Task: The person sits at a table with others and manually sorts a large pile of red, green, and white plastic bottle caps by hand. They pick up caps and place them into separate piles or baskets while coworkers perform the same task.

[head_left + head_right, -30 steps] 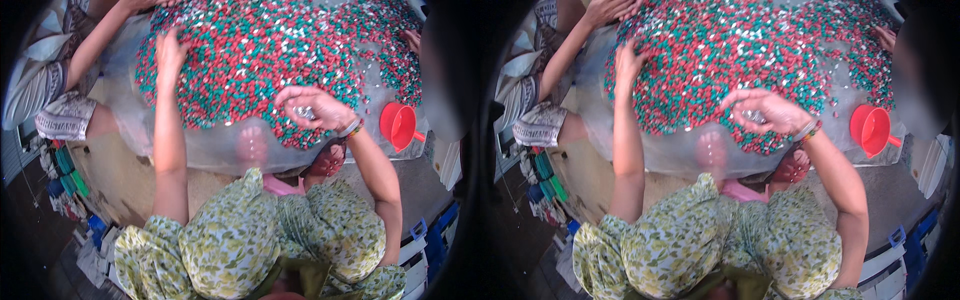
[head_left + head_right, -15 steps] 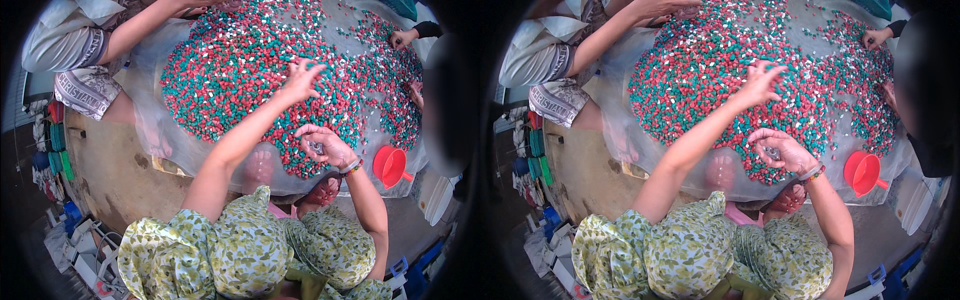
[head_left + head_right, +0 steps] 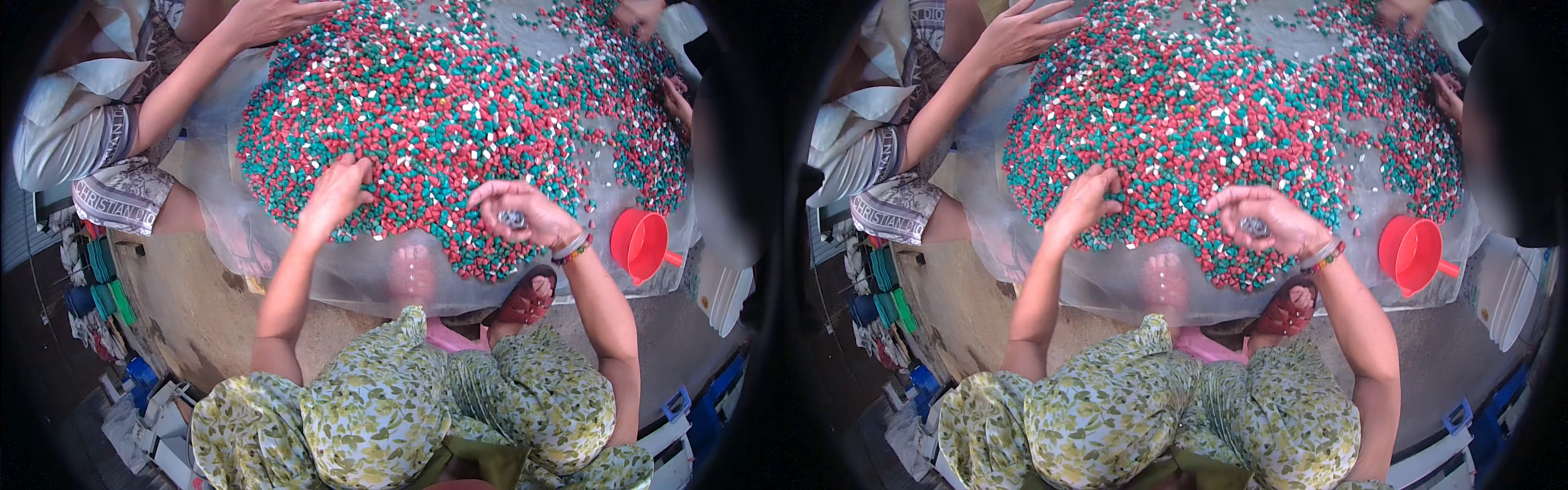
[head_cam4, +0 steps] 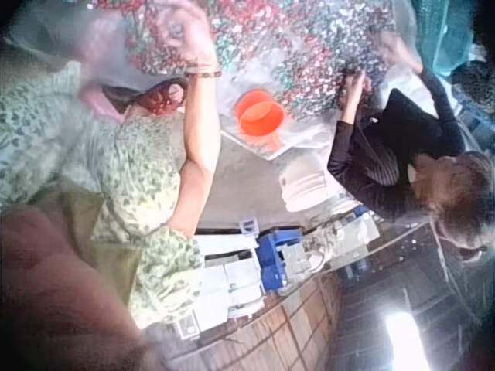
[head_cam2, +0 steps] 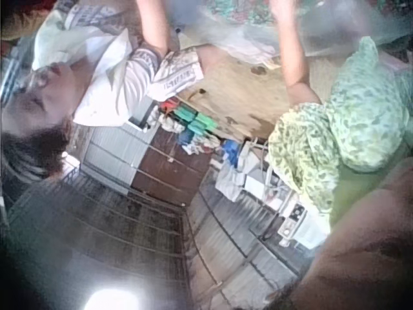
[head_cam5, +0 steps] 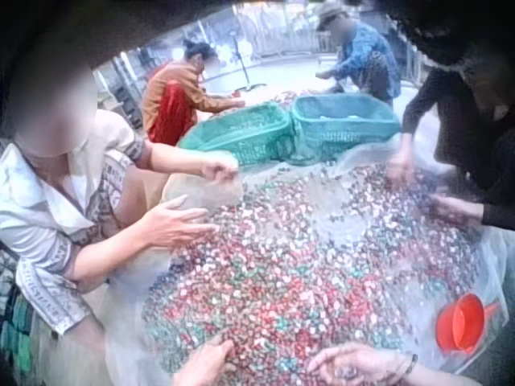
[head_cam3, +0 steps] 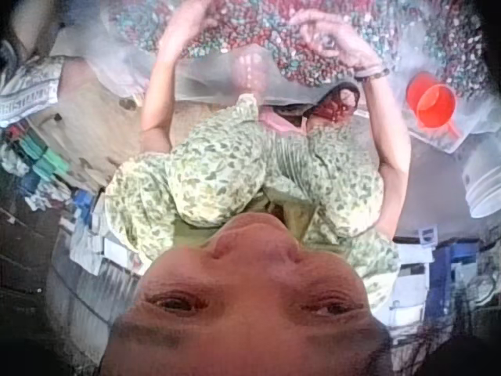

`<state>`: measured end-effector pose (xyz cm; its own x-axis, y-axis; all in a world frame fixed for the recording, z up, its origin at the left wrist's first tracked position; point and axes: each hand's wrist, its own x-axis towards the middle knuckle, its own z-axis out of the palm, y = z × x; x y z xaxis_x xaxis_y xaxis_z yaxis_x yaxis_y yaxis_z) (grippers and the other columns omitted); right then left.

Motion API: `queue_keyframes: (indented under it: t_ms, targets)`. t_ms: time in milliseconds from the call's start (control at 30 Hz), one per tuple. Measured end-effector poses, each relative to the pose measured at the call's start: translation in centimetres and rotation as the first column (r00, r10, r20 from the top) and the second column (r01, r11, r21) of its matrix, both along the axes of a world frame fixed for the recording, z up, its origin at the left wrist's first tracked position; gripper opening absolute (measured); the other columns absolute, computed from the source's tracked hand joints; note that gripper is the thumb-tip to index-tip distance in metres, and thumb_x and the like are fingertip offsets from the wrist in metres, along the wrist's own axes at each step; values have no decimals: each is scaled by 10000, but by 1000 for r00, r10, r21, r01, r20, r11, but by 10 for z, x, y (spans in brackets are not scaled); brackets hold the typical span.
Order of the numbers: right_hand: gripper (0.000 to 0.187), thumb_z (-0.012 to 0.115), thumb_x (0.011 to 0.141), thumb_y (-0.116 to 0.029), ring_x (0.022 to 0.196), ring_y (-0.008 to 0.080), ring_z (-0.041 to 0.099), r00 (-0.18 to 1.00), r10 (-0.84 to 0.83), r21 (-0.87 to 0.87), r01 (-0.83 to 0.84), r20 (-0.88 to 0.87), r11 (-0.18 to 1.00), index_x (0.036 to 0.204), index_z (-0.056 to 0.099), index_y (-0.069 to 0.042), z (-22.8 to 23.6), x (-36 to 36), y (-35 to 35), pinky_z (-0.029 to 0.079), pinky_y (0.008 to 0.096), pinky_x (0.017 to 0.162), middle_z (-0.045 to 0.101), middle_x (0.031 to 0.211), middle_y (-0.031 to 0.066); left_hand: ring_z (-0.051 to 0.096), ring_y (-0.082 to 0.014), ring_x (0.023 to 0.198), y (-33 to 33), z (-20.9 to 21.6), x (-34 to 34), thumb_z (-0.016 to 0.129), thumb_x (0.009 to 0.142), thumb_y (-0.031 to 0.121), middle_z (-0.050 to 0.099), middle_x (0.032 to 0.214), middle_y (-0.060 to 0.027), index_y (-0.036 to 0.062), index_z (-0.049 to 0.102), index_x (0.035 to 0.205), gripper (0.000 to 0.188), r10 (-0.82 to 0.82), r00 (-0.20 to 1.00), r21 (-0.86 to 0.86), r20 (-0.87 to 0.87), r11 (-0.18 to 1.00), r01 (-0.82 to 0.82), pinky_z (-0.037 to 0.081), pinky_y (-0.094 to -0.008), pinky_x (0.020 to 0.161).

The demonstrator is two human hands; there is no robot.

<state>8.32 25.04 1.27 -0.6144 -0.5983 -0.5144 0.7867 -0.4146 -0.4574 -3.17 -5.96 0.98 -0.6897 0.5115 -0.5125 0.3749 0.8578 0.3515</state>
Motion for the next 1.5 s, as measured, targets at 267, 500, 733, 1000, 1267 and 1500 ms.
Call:
queue_keyframes:
  t_ms: [267,500,733,1000,1267,1500]
  targets:
    - [369,500,972,-206,536,29,397,884,-454,63,462,-111,884,1253,507,33,11,-7,69,254,145,345,452,718,-26,538,-403,1014,46,-85,-54,666,777,109,474,1063,-215,75,543,1047,298,-163,891,237,-424,929,283,481,-489,791]
    - [383,487,982,-183,599,50,411,836,-548,103,548,-26,830,1282,466,54,7,-5,76,283,148,353,455,749,-4,587,-376,940,149,-50,-111,730,783,305,536,1028,-182,121,570,1109,407,111,831,526,-545,817,236,497,-469,760]
    - [297,457,987,-152,655,98,416,701,-710,-89,713,63,696,1234,480,10,-8,-9,95,288,173,367,447,791,46,618,-241,884,125,-19,-27,614,785,110,555,981,-72,123,592,1037,253,-422,625,371,-657,541,755,560,-359,638]
    - [259,437,989,-164,651,143,441,541,-826,-127,841,157,527,1203,483,-24,-19,-5,93,304,217,392,486,810,68,544,-251,901,157,-95,44,563,792,59,493,973,-84,85,558,1066,276,-564,603,609,-564,208,765,513,-350,681]
    - [259,422,989,-149,680,129,406,604,-782,-193,794,152,576,1201,481,-13,7,-5,92,289,201,391,433,825,61,567,-330,1002,205,-124,-105,542,807,6,565,1019,-156,105,574,1187,394,-226,726,501,-650,591,632,494,-406,853]
    - [248,431,984,-145,694,135,401,610,-775,-231,788,167,571,1182,490,-7,-8,-1,108,288,198,398,432,829,61,550,-296,1091,167,-95,-153,564,858,73,607,1121,-124,118,576,1202,348,-66,813,495,-578,764,414,430,-402,980]
